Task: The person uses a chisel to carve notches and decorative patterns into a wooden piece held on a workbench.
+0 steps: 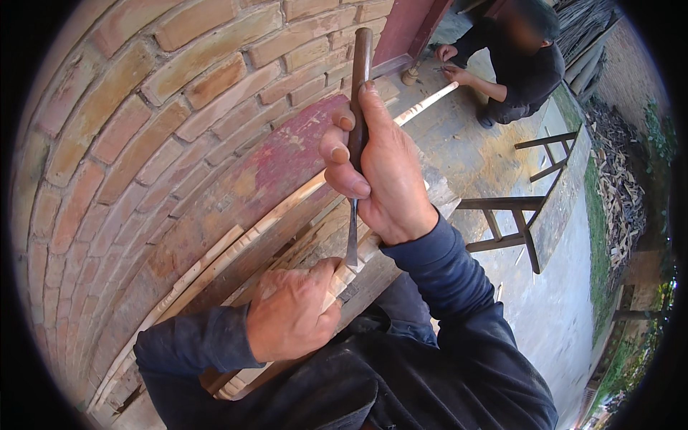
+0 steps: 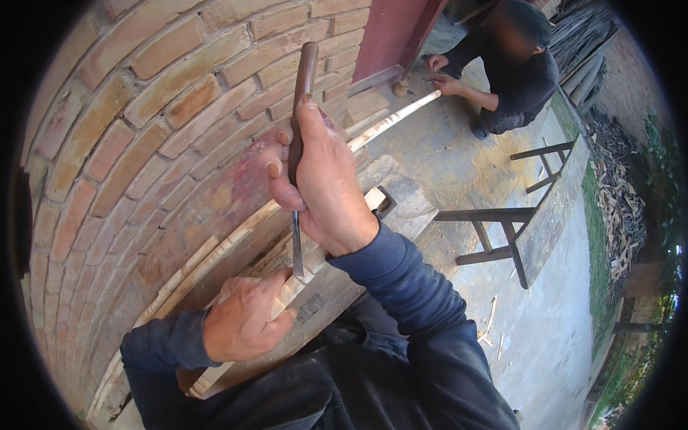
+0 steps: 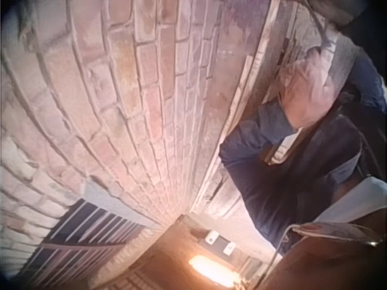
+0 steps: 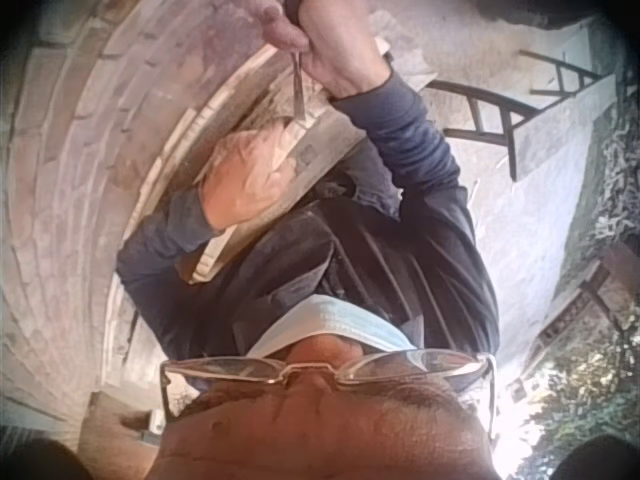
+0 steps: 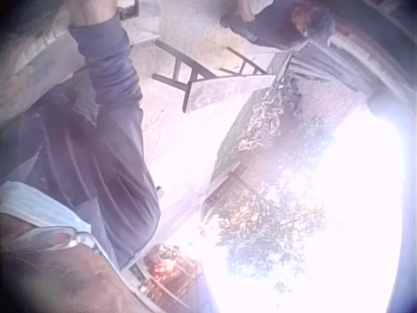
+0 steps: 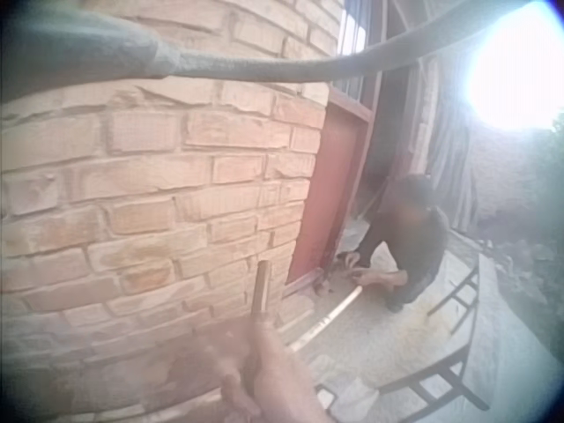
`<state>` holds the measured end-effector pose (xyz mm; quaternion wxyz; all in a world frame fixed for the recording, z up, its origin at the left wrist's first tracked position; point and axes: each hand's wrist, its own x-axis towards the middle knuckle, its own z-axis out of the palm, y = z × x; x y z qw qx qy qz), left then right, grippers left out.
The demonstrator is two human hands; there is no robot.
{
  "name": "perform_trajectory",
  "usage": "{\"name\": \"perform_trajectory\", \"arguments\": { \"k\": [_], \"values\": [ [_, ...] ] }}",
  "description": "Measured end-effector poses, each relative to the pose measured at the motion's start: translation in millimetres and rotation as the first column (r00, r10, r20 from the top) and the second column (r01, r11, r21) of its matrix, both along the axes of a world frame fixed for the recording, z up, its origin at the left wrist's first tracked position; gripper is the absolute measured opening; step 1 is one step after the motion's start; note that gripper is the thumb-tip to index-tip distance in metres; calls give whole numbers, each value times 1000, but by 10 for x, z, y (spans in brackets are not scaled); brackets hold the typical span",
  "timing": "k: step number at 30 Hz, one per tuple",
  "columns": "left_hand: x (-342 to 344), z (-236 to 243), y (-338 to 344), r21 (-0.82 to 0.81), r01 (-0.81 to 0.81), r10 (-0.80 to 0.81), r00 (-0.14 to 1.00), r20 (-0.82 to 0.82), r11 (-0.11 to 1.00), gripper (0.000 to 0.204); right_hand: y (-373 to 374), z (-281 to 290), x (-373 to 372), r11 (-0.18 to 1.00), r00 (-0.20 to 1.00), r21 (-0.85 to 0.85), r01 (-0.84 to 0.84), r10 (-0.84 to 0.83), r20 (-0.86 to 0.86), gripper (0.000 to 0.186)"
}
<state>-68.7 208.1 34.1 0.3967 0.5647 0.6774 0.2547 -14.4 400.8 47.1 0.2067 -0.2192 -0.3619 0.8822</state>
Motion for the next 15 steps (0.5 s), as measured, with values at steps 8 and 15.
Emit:
{"name": "perform_trajectory", "arguments": {
  "k": [8, 15],
  "values": [
    [-25, -51, -20, -7, 8, -8, 1000, -13, 1000, 34, 3, -18, 10, 996, 997, 37, 82, -82, 12, 43],
    [-88, -68, -12, -14, 47, -47, 998, -32, 999, 27, -9, -6, -10, 995, 996, 50, 88, -89, 12, 42]
  ]
}}
